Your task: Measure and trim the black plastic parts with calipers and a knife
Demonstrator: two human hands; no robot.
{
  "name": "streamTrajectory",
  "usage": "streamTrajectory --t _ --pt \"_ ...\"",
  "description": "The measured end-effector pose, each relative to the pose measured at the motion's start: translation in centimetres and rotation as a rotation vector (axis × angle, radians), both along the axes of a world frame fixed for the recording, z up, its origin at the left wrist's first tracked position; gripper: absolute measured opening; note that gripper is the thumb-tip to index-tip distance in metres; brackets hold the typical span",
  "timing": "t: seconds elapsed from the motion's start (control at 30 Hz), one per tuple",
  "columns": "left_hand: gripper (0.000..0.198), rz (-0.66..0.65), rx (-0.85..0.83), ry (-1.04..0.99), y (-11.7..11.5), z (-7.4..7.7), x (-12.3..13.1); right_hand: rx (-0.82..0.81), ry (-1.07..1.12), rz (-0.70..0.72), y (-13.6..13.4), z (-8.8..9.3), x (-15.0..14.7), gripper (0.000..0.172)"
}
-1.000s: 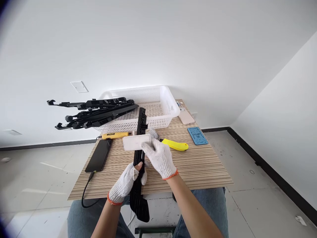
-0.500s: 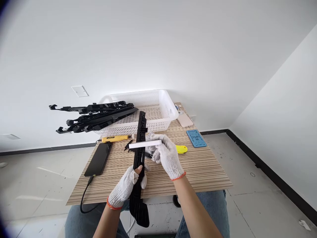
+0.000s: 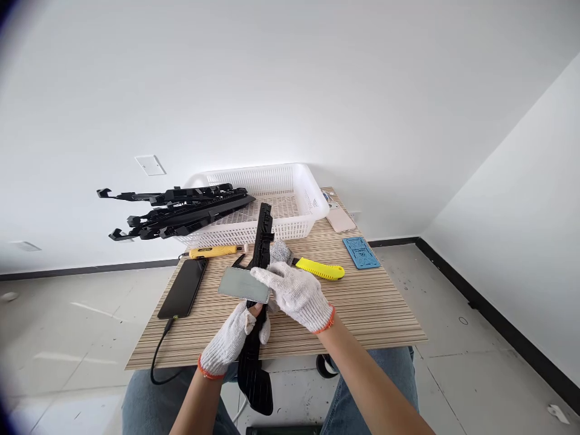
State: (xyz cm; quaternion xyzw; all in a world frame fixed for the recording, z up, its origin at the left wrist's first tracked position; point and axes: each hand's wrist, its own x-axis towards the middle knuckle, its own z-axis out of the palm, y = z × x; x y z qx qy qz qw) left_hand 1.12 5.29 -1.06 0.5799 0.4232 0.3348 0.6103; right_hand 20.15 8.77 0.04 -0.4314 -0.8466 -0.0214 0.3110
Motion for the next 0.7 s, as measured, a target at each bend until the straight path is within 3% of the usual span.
streamTrajectory --t 0.3,0.43,0.53,0.6,0.7 --pt "0.067 -0.038 -0.010 0.068 0.1 0.2 -0.1 -0.143 0.071 0.053 -1.2 2.7 0.8 0.051" --pt "0.071 -0.050 0.132 0.072 0.0 1.0 0.0 -0.189 0.136 -0.049 -2.1 3.5 -0.9 0.048" --pt "0.070 -0.017 0.228 0.019 -0.1 1.1 -0.2 -0.312 0.164 -0.168 -2.9 4.0 -2.5 0.048" --pt "0.068 0.012 0.209 -0.009 -0.2 1.1 -0.3 -0.404 0.221 -0.178 -2.9 3.9 -3.2 0.046" --pt "0.066 0.005 0.068 0.033 -0.4 1.2 -0.3 -0.455 0.479 -0.117 -1.7 3.1 -3.2 0.044"
